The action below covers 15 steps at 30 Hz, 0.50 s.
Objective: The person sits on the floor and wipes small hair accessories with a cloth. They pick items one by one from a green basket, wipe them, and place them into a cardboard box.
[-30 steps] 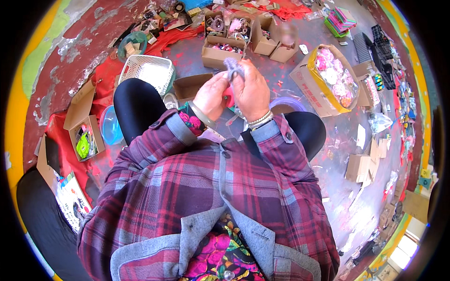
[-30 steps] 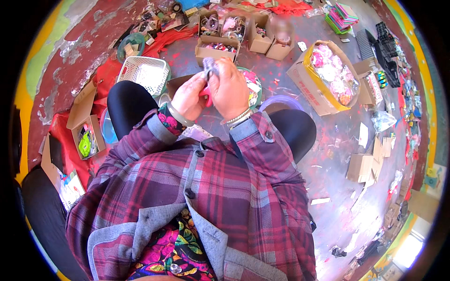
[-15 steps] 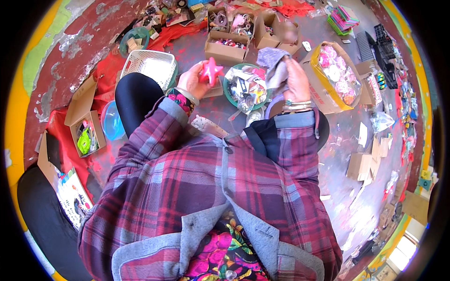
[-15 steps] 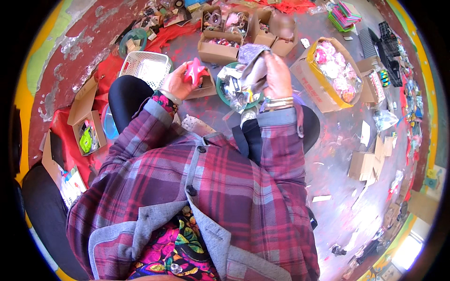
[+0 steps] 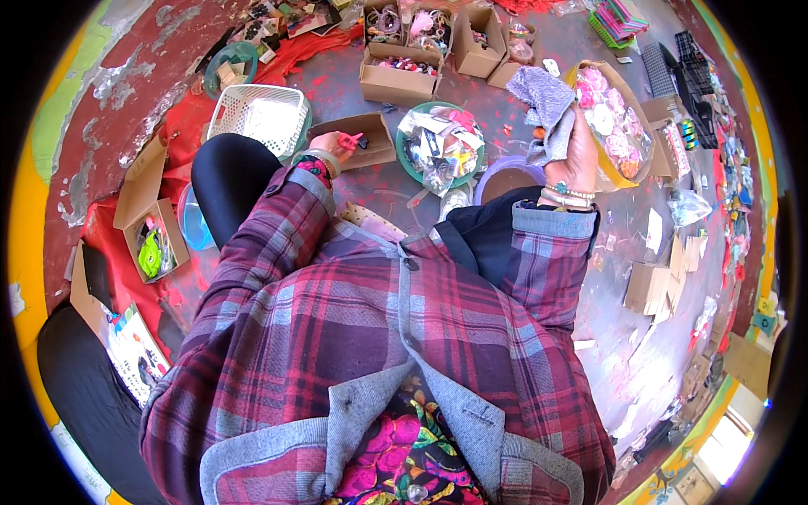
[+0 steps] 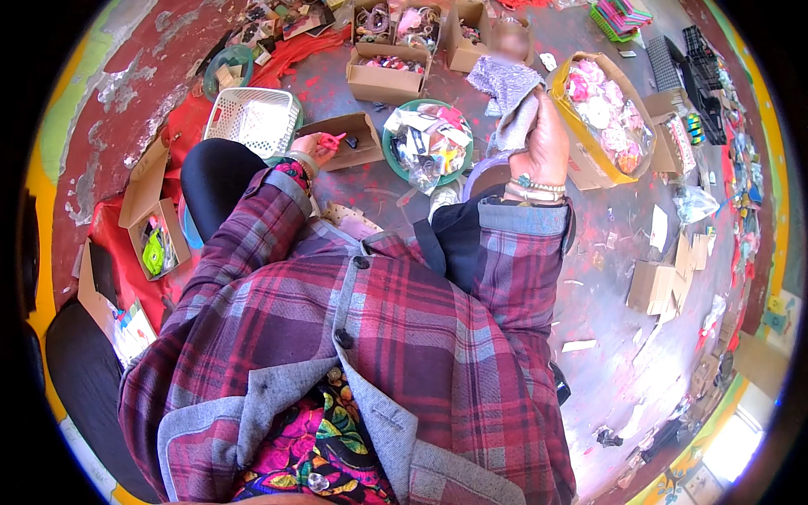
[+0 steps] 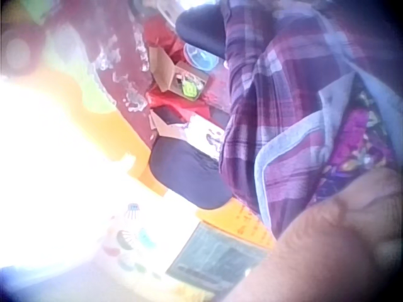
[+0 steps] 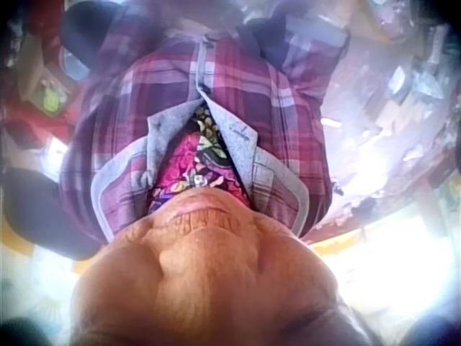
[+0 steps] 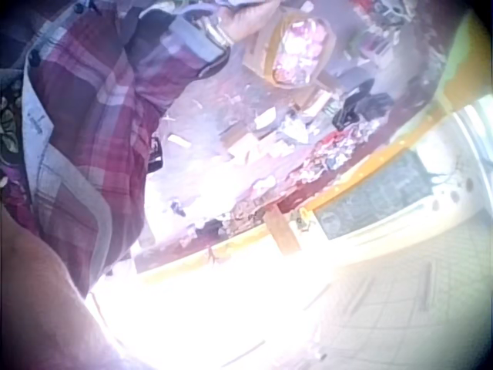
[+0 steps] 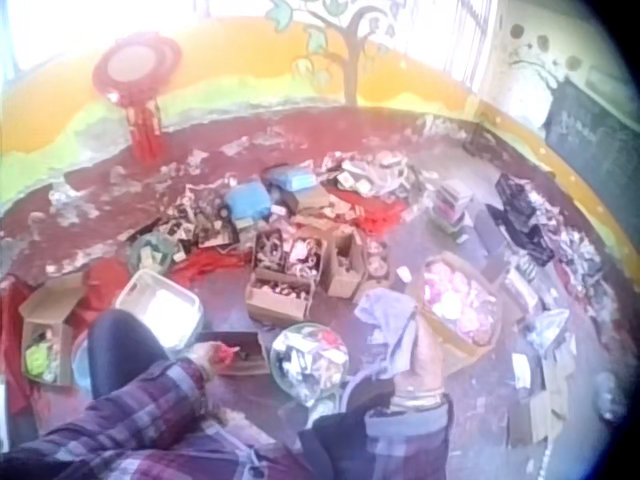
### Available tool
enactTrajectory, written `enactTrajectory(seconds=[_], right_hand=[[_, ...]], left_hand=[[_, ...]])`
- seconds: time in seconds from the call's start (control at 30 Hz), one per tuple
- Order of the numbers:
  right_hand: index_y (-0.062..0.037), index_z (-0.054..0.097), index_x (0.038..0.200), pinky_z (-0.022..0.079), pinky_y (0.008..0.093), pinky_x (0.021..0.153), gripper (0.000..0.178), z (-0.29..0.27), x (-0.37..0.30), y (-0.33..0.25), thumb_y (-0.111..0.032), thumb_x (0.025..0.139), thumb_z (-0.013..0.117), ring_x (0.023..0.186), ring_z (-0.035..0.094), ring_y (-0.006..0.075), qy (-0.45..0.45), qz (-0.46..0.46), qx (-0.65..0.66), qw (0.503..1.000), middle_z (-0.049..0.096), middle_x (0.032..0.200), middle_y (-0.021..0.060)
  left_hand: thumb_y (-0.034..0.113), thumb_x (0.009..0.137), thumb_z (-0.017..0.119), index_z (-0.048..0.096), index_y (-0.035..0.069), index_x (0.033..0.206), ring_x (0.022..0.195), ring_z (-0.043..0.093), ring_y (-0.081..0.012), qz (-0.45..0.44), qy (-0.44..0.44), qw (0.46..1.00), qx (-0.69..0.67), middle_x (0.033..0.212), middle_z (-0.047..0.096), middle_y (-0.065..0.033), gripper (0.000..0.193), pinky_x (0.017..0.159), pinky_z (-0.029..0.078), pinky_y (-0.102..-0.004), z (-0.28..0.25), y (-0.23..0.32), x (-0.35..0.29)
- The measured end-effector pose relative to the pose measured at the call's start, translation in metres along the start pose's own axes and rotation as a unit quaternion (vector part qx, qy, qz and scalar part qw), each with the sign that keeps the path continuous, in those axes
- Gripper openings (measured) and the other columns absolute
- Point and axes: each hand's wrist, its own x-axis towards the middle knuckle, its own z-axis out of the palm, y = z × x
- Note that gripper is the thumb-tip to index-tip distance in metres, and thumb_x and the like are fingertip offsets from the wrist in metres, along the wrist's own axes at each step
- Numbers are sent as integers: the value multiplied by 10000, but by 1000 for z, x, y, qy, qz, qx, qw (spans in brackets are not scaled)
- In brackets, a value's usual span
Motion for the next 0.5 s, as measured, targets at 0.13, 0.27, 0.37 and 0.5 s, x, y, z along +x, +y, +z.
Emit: enactTrajectory(seconds=[0.13, 0.27, 0.37, 0.5], right_hand=[[-10, 508, 1075, 447, 287, 525, 322, -7, 6, -5, -255, 871, 461, 762, 578, 221, -39, 0, 59, 997, 587, 962, 112], [-40, 432, 1202, 407, 283, 548, 416, -15, 1, -22, -284, 865, 439, 923, 543, 312, -104, -28, 188, 976, 501, 1160, 144], [-70, 463, 1185, 380, 251, 529, 447, -2, -10, -36, -347, 835, 476, 938, 545, 288, -100, -62, 256, 960, 518, 1153, 120], [-75, 517, 1133, 357, 243, 510, 448, -9, -7, -47, -376, 801, 520, 931, 553, 257, -61, -93, 294, 949, 540, 1129, 103]], left_hand=[[108, 854, 457, 426, -14, 1118, 918, 554, -276, 17, 144, 989, 40, 1006, 542, -165, 293, 748, 483, -385, 6, -3, 0], [110, 812, 446, 532, 32, 913, 606, 529, -167, 104, 126, 984, 68, 700, 510, -36, 153, 543, 483, -300, 8, -1, 7], [156, 818, 490, 573, 53, 973, 580, 522, -148, 183, 106, 968, 135, 781, 578, -43, 204, 488, 462, -294, 27, -2, 4], [213, 826, 522, 603, 27, 967, 717, 573, -163, 332, 33, 873, 356, 825, 617, -79, 246, 638, 466, -268, 69, -1, -14]])
